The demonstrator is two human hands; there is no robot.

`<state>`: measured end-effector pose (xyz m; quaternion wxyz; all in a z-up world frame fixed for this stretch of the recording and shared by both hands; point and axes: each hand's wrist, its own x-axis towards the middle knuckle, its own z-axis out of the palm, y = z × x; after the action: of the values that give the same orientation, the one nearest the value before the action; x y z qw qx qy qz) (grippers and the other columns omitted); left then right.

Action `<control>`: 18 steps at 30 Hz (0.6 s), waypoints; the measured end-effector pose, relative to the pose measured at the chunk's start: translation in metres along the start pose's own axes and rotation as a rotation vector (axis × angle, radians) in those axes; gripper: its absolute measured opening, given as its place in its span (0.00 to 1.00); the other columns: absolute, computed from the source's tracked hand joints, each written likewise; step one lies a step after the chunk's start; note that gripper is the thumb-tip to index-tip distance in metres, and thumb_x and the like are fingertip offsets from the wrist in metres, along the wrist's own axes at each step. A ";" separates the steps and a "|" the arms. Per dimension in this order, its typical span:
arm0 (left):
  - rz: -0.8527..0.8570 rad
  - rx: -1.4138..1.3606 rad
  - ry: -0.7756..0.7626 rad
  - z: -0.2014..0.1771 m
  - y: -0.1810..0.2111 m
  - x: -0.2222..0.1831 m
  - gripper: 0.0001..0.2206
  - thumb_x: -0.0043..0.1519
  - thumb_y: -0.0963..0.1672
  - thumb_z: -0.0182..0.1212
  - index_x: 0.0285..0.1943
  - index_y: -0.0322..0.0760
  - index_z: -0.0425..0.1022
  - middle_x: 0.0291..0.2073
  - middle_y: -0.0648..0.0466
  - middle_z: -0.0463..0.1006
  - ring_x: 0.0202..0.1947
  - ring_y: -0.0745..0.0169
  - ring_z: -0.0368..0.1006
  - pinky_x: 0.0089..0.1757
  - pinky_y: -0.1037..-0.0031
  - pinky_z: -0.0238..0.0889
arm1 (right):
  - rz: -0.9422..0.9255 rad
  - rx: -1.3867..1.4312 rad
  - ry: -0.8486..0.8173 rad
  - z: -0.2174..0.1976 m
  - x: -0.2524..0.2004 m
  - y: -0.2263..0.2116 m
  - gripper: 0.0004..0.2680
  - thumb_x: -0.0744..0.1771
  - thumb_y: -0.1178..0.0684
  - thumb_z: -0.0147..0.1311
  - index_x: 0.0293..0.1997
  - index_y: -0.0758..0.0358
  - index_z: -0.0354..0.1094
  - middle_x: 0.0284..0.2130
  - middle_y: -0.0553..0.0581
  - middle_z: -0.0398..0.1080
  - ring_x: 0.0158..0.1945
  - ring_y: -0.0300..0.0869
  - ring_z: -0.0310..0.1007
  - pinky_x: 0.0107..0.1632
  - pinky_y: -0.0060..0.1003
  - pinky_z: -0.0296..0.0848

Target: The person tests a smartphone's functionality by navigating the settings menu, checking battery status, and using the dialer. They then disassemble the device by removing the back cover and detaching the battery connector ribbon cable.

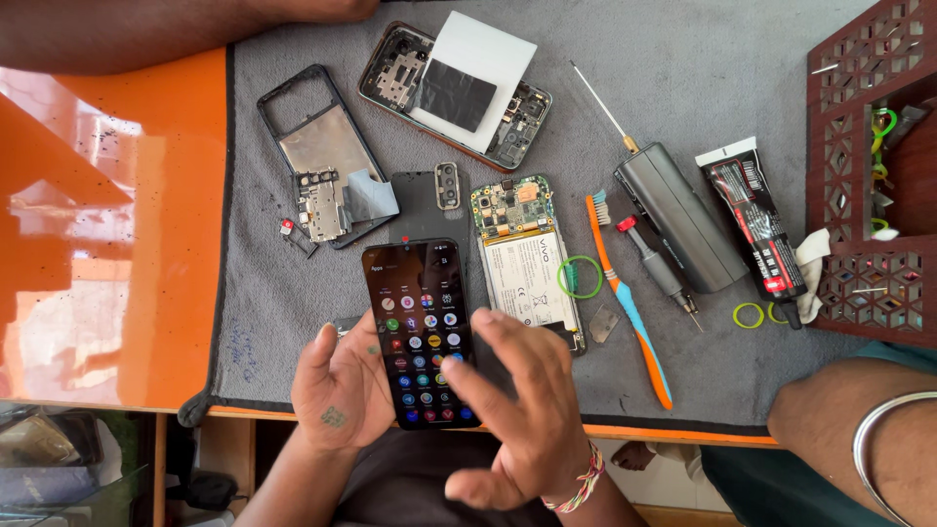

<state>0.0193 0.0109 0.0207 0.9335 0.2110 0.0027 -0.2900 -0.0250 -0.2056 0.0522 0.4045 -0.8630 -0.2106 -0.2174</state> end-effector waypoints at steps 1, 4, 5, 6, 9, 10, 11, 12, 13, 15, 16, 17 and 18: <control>-0.008 0.019 0.016 0.001 0.001 0.000 0.35 0.71 0.57 0.43 0.75 0.22 0.56 0.65 0.36 0.71 0.64 0.45 0.70 0.64 0.55 0.60 | -0.033 0.019 -0.011 -0.001 0.000 0.000 0.29 0.70 0.25 0.31 0.58 0.61 0.72 0.66 0.68 0.60 0.69 0.58 0.63 0.69 0.54 0.60; -0.029 0.054 0.045 0.005 0.001 0.002 0.36 0.69 0.57 0.43 0.76 0.23 0.55 0.64 0.36 0.71 0.63 0.45 0.70 0.62 0.55 0.61 | -0.013 -0.062 -0.070 0.000 0.003 -0.002 0.27 0.70 0.24 0.34 0.51 0.60 0.70 0.65 0.68 0.61 0.69 0.59 0.62 0.67 0.55 0.57; -0.035 0.051 0.045 0.006 0.001 0.003 0.36 0.69 0.57 0.44 0.76 0.25 0.55 0.64 0.37 0.71 0.63 0.45 0.70 0.63 0.54 0.61 | 0.033 -0.092 -0.042 0.003 0.004 -0.003 0.28 0.70 0.25 0.32 0.54 0.61 0.70 0.66 0.70 0.60 0.70 0.60 0.61 0.68 0.55 0.56; -0.040 0.049 0.044 0.007 0.002 0.003 0.35 0.68 0.57 0.44 0.76 0.26 0.55 0.64 0.37 0.71 0.63 0.45 0.70 0.63 0.54 0.61 | 0.078 -0.120 -0.014 0.006 0.007 -0.003 0.29 0.70 0.26 0.29 0.57 0.62 0.70 0.67 0.71 0.59 0.71 0.60 0.60 0.69 0.56 0.54; -0.065 0.093 0.080 0.007 0.003 0.002 0.36 0.67 0.57 0.45 0.76 0.27 0.55 0.64 0.38 0.71 0.63 0.46 0.70 0.62 0.53 0.61 | 0.130 -0.176 0.030 0.008 0.014 -0.005 0.30 0.71 0.27 0.27 0.64 0.62 0.68 0.69 0.71 0.57 0.73 0.61 0.58 0.71 0.56 0.53; -0.062 0.101 0.073 0.006 0.003 0.003 0.36 0.67 0.57 0.45 0.76 0.26 0.55 0.64 0.38 0.71 0.63 0.46 0.69 0.62 0.53 0.61 | 0.133 -0.191 0.038 0.007 0.019 -0.006 0.30 0.71 0.27 0.27 0.66 0.61 0.67 0.70 0.71 0.57 0.73 0.60 0.58 0.72 0.56 0.52; -0.057 0.108 0.070 0.005 0.002 0.003 0.36 0.68 0.57 0.45 0.76 0.26 0.55 0.64 0.38 0.71 0.63 0.45 0.69 0.63 0.53 0.61 | 0.140 -0.214 0.023 0.007 0.024 -0.007 0.30 0.71 0.26 0.27 0.67 0.61 0.66 0.71 0.71 0.55 0.74 0.60 0.56 0.72 0.57 0.51; -0.052 0.116 0.066 0.005 0.002 0.002 0.36 0.68 0.57 0.46 0.76 0.25 0.55 0.63 0.38 0.71 0.64 0.45 0.69 0.63 0.53 0.61 | 0.148 -0.238 0.008 0.006 0.030 -0.007 0.30 0.71 0.26 0.26 0.69 0.60 0.65 0.71 0.71 0.54 0.75 0.61 0.54 0.72 0.57 0.50; -0.048 0.131 0.053 0.004 0.001 0.002 0.36 0.68 0.58 0.46 0.76 0.25 0.55 0.64 0.37 0.71 0.64 0.45 0.69 0.63 0.54 0.61 | 0.155 -0.265 -0.009 0.006 0.036 -0.007 0.30 0.71 0.26 0.26 0.70 0.59 0.63 0.72 0.70 0.52 0.75 0.61 0.52 0.72 0.58 0.50; -0.043 0.160 0.029 0.003 0.000 0.002 0.37 0.67 0.58 0.46 0.76 0.25 0.55 0.64 0.37 0.71 0.64 0.45 0.69 0.64 0.55 0.60 | 0.169 -0.316 -0.025 0.008 0.050 -0.004 0.31 0.71 0.25 0.25 0.72 0.57 0.62 0.73 0.69 0.51 0.76 0.62 0.50 0.72 0.58 0.49; -0.048 0.153 0.023 0.003 0.002 0.001 0.37 0.68 0.58 0.47 0.76 0.25 0.55 0.64 0.36 0.71 0.64 0.44 0.69 0.64 0.55 0.60 | 0.177 -0.342 -0.035 0.008 0.053 -0.004 0.31 0.70 0.25 0.24 0.73 0.56 0.62 0.74 0.69 0.50 0.76 0.62 0.49 0.72 0.58 0.48; -0.053 0.141 0.017 0.002 0.003 -0.001 0.37 0.68 0.58 0.47 0.77 0.25 0.55 0.64 0.36 0.71 0.64 0.44 0.69 0.63 0.54 0.60 | 0.166 -0.349 -0.048 0.006 0.052 -0.005 0.31 0.70 0.25 0.24 0.72 0.55 0.63 0.73 0.69 0.51 0.76 0.62 0.50 0.72 0.58 0.48; -0.057 0.128 0.010 0.001 0.002 -0.001 0.37 0.68 0.58 0.47 0.77 0.25 0.55 0.64 0.36 0.71 0.64 0.44 0.69 0.63 0.53 0.60 | 0.154 -0.356 -0.060 0.005 0.051 -0.004 0.31 0.70 0.25 0.23 0.71 0.55 0.64 0.73 0.69 0.52 0.75 0.63 0.50 0.71 0.58 0.49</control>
<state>0.0194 0.0128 0.0224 0.9094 0.2715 -0.0051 -0.3151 0.0154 -0.1895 0.0797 0.2544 -0.9406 -0.1141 -0.1935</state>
